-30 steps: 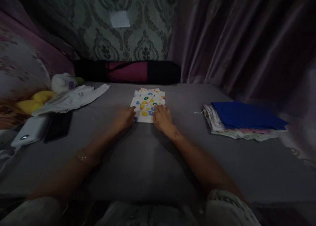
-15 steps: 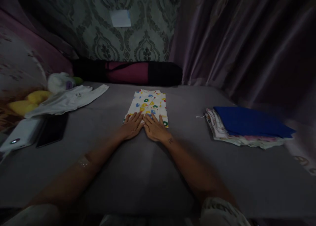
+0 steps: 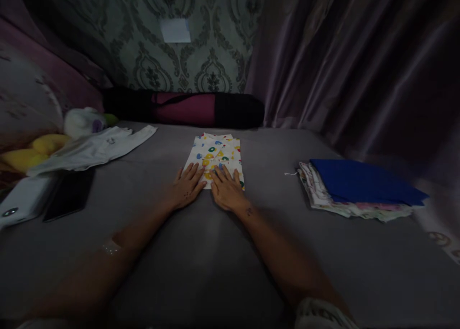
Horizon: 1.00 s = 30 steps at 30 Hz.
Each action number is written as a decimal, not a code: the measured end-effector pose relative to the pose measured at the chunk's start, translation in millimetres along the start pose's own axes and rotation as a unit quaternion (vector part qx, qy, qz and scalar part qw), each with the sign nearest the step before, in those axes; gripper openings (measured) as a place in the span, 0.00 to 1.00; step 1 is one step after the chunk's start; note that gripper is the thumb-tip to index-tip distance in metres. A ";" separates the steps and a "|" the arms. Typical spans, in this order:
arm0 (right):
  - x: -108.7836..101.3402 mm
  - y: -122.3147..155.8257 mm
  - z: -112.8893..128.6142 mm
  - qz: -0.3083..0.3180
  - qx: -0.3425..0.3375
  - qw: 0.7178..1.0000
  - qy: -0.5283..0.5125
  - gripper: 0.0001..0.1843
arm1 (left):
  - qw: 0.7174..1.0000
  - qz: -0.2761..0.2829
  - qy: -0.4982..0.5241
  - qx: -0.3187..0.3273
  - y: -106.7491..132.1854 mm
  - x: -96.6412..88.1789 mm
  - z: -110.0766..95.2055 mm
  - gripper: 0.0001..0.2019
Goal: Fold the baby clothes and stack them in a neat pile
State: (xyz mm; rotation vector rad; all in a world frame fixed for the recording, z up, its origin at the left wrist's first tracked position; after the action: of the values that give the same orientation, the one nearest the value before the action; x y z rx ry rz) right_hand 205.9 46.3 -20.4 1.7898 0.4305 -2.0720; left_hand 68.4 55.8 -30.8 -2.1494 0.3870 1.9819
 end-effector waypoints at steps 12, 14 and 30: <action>6.0 -0.2 -6.1 0.017 -0.007 1.000 -0.018 0.31 | 0.999 0.023 0.021 0.009 -0.2 6.4 7.1 0.31; -0.8 1.6 -13.6 -0.015 0.016 1.000 -0.005 0.31 | 1.000 -0.008 0.016 -0.001 0.5 1.7 9.4 0.31; 4.9 0.2 -42.0 0.006 0.093 0.996 -0.011 0.34 | 0.999 0.029 0.020 -0.018 -1.2 6.9 19.9 0.32</action>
State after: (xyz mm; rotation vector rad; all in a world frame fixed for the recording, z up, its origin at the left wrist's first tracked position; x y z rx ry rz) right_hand 242.2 65.0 -31.5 1.8651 0.2270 -2.1840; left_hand 50.5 62.8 -39.4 -2.2270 0.4264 1.9947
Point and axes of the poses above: each hand's wrist, its own y-axis away from the middle knuckle, its own x-axis out of the palm, z = x × y, the point moved 6 cm from there along -y, towards the middle knuckle, and after that the axes turned 4 degrees about z, right-handed, at the moved point
